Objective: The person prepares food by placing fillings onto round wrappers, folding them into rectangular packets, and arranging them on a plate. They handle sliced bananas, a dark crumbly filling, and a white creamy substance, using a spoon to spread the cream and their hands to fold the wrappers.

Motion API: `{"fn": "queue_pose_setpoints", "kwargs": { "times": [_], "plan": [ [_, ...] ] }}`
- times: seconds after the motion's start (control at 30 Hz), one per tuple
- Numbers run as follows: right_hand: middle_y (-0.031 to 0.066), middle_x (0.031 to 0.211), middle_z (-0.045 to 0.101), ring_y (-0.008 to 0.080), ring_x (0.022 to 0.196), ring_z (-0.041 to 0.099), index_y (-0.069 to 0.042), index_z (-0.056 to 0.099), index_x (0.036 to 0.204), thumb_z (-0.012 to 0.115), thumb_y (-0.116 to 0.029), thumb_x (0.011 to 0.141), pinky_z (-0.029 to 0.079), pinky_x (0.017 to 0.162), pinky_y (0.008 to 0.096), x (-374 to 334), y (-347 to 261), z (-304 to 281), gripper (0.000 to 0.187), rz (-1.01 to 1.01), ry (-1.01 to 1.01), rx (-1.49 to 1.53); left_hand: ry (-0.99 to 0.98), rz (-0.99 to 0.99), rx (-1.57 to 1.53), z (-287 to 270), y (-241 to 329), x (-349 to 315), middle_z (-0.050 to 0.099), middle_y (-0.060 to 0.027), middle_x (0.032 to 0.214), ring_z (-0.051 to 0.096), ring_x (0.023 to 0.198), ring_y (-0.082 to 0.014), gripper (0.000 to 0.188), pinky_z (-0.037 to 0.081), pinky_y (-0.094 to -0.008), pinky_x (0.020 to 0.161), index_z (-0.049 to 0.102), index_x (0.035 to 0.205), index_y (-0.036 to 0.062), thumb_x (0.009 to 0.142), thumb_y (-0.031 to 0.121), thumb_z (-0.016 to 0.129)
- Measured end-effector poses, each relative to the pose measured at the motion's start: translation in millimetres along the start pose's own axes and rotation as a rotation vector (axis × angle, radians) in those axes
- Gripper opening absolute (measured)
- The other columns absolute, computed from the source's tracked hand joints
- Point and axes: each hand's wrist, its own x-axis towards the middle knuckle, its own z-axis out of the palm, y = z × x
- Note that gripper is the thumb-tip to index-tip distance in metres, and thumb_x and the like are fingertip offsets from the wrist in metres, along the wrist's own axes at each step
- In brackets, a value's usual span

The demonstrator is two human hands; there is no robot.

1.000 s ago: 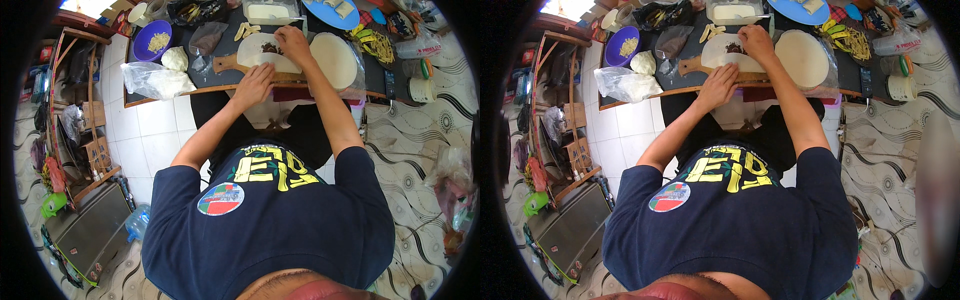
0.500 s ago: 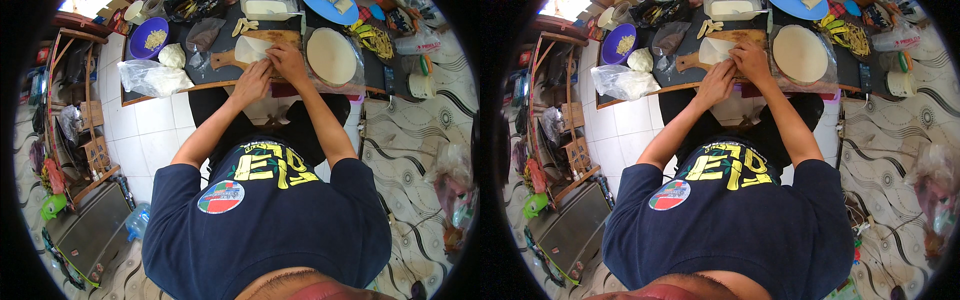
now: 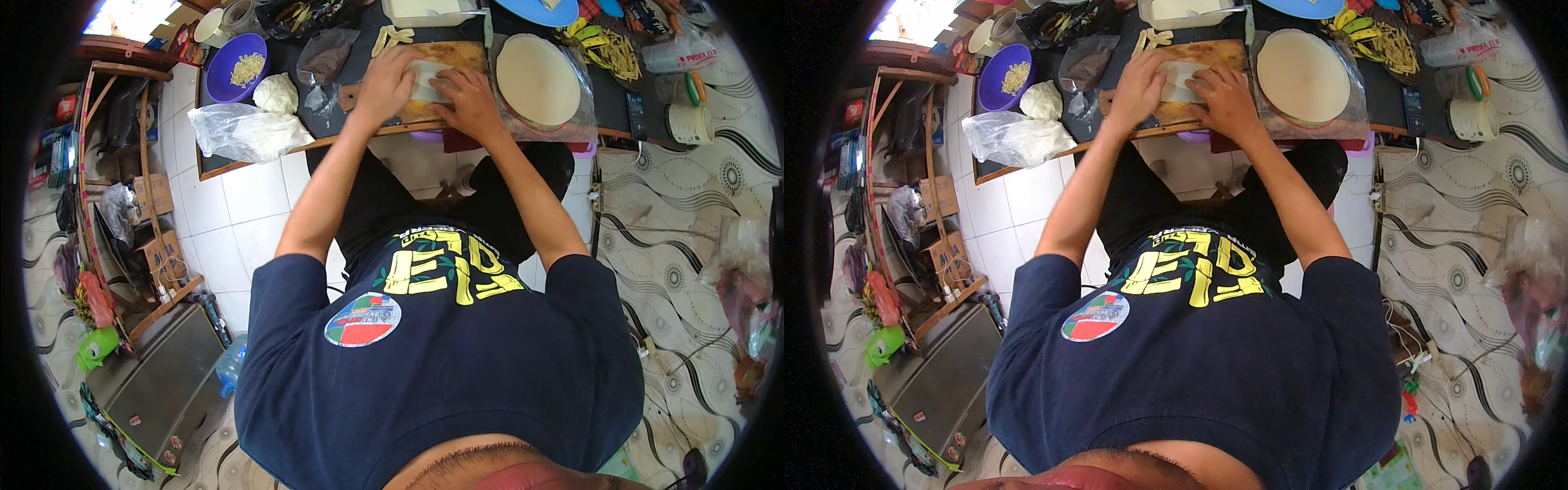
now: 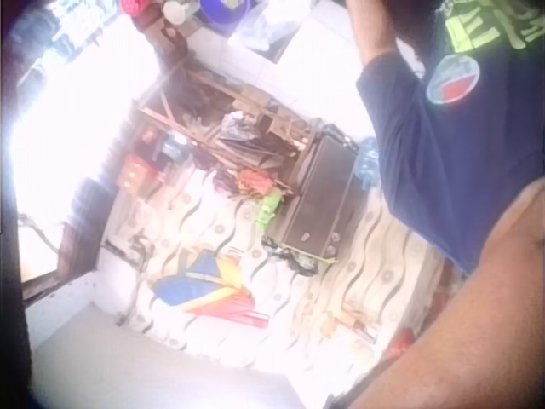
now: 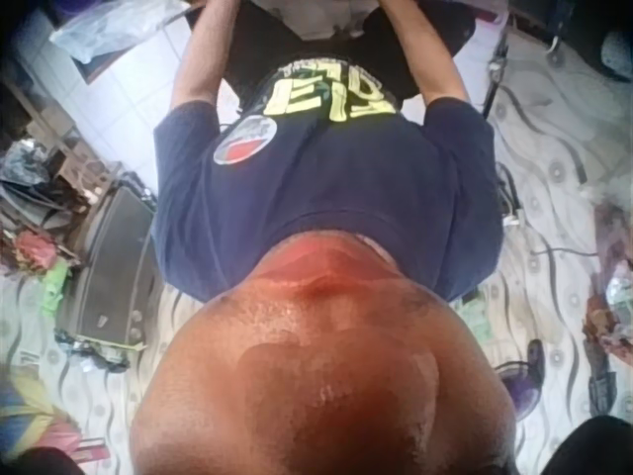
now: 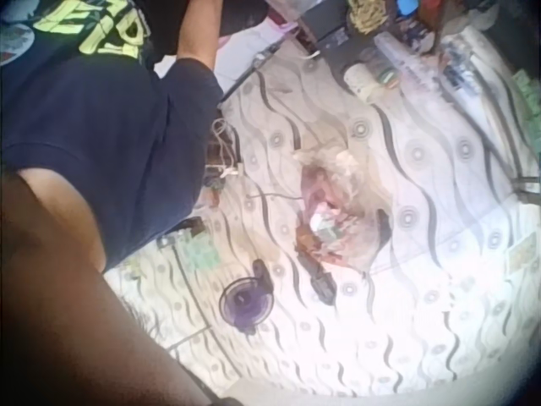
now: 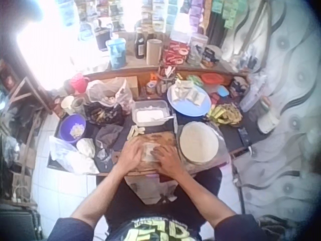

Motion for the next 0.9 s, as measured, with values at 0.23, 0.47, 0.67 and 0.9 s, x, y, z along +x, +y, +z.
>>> {"fn": "queue_pose_setpoints", "kwargs": {
  "times": [0.23, 0.47, 0.67, 0.9],
  "plan": [
    [0.0036, 0.123, 0.066, 0.0286, 0.123, 0.055, -0.015, 0.074, 0.115, 0.079, -0.026, 0.079, 0.039, 0.109, 0.0486, 2.6, 7.9, 0.5, 0.038, -0.056, -0.032, -0.096, -0.417, -0.042, 0.089, 4.5, -28.5, 48.6, 0.07, -0.0234, 0.109, 0.063, 0.106, -0.0417, 0.048, 0.049, -0.0431, 0.096, 0.067, 0.115, -0.0041, 0.108, 0.037, 0.043],
    [0.0017, 0.124, 0.065, 0.0266, 0.122, 0.056, -0.027, 0.075, 0.116, 0.071, -0.014, 0.081, 0.039, 0.11, 0.0472, 1.2, 29.1, -8.1, 0.038, -0.157, -0.026, -0.263, -0.376, -0.369, 0.016, -4.4, -28.2, 31.2, 0.074, -0.02, 0.091, 0.07, 0.085, -0.0381, 0.055, 0.053, -0.0409, 0.082, 0.072, 0.105, -0.0052, 0.107, 0.042, 0.044],
    [0.0013, 0.114, 0.064, 0.0239, 0.113, 0.059, -0.031, 0.073, 0.12, 0.065, -0.01, 0.084, 0.046, 0.098, 0.0414, -0.9, 38.7, -7.1, 0.043, -0.128, -0.104, -0.19, -0.306, -0.427, -0.019, -8.9, -8.1, 4.5, 0.073, -0.0203, 0.087, 0.07, 0.08, -0.0363, 0.045, 0.053, -0.0402, 0.077, 0.073, 0.102, -0.0044, 0.104, 0.035, 0.05],
    [0.0021, 0.113, 0.064, 0.0243, 0.108, 0.06, -0.029, 0.07, 0.128, 0.064, -0.007, 0.084, 0.049, 0.091, 0.0407, -5.4, 41.4, -2.9, 0.05, -0.099, -0.133, -0.113, -0.346, -0.154, 0.042, -17.0, -5.9, -20.5, 0.065, -0.0188, 0.11, 0.063, 0.102, -0.0359, 0.046, 0.05, -0.0406, 0.089, 0.063, 0.128, 0.0015, 0.082, 0.004, 0.066]
  ]
}}
